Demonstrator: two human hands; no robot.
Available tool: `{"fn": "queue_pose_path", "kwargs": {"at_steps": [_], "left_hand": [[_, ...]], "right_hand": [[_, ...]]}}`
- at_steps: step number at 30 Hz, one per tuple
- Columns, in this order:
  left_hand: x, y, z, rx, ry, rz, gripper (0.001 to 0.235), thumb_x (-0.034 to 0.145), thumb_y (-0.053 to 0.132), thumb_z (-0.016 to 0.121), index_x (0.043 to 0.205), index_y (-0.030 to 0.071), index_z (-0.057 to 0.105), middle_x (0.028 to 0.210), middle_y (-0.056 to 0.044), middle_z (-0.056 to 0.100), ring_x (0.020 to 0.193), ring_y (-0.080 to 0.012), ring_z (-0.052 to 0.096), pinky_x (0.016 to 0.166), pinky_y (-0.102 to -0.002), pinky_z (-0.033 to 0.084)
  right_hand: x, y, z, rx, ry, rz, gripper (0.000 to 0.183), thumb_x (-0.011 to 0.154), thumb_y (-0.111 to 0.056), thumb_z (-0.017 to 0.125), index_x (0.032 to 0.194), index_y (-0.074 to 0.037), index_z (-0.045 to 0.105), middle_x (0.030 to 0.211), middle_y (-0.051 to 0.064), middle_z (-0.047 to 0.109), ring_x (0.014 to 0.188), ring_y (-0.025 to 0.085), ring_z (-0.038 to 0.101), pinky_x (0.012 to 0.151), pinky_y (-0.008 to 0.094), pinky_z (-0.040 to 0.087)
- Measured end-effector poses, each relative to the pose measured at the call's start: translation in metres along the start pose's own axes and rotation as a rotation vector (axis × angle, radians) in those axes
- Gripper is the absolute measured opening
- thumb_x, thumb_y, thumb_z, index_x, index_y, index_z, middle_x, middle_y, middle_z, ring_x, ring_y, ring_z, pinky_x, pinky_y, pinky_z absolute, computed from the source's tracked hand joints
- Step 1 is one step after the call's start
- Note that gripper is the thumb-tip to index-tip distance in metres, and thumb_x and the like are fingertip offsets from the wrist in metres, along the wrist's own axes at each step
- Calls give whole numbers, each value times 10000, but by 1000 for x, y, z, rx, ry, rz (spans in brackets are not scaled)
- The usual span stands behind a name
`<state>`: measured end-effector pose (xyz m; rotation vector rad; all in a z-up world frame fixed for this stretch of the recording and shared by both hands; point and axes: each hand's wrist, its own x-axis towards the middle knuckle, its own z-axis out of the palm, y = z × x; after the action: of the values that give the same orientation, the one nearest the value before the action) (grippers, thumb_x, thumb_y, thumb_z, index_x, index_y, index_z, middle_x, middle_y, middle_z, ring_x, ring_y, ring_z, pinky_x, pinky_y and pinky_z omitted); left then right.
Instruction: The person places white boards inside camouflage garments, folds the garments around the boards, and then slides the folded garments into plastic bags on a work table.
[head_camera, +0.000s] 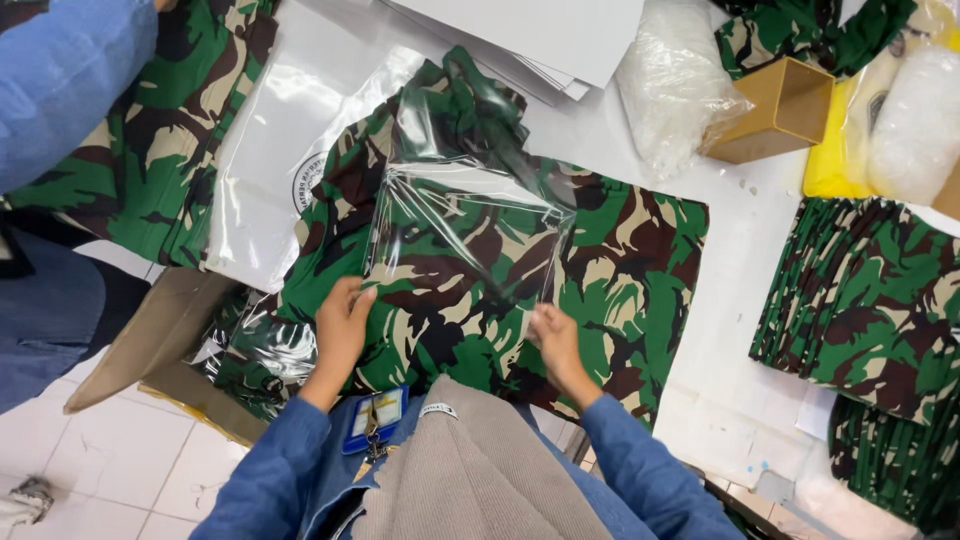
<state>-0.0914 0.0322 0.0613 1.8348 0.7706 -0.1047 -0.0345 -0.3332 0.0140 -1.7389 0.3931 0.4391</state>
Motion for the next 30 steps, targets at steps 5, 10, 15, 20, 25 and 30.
{"fn": "queue_pose_path", "kwargs": {"at_steps": [5, 10, 15, 20, 25, 30], "left_hand": [[-43, -58, -10, -259, -215, -129, 427, 958, 102, 669, 1359, 2, 558, 1104, -240, 735, 1018, -294, 700, 914, -416, 546], [-66, -81, -16, -256, -291, -195, 362, 908, 35, 716, 1250, 9, 603, 1075, -216, 756, 953, -272, 734, 852, -388, 585], [-56, -82, -2, -535, -271, -131, 454, 816, -131, 717, 1171, -28, 454, 1328, -170, 634, 1090, -257, 672, 916, -355, 577], [-42, -81, 13, -350, -150, -217, 183, 954, 130, 684, 1004, -39, 631, 687, -138, 700, 474, -160, 637, 400, -245, 536], [-20, -24, 59, -160, -142, -55, 116, 927, 129, 675, 916, 28, 620, 674, -146, 647, 634, -240, 629, 601, -345, 485], [-2, -11, 81, -134, -90, -68, 47, 864, 113, 707, 899, 86, 690, 600, -61, 692, 547, -135, 649, 543, -283, 547]], "right_hand": [[-40, 65, -12, 172, -33, 197, 95, 980, -49, 587, 1005, -10, 669, 823, 43, 663, 719, 124, 639, 715, 283, 602], [-73, 67, -1, 375, 18, 240, 26, 979, -62, 608, 962, -43, 610, 769, 8, 578, 699, 105, 565, 672, 227, 519], [-87, 12, 23, 674, -43, 143, 449, 893, 112, 628, 1248, -90, 442, 1303, 166, 634, 1123, 206, 630, 947, 303, 492], [-76, 43, 13, 261, 167, 205, 256, 912, -121, 741, 1112, 23, 668, 830, 178, 745, 554, 220, 695, 387, 302, 566], [-45, -4, -2, 276, 331, 141, 232, 1002, -253, 653, 1064, -29, 648, 760, 69, 624, 508, 168, 601, 419, 292, 504], [-17, 10, -22, 304, 181, 121, 279, 950, -100, 687, 1208, -20, 616, 835, 64, 711, 625, 231, 735, 554, 333, 646]]}}
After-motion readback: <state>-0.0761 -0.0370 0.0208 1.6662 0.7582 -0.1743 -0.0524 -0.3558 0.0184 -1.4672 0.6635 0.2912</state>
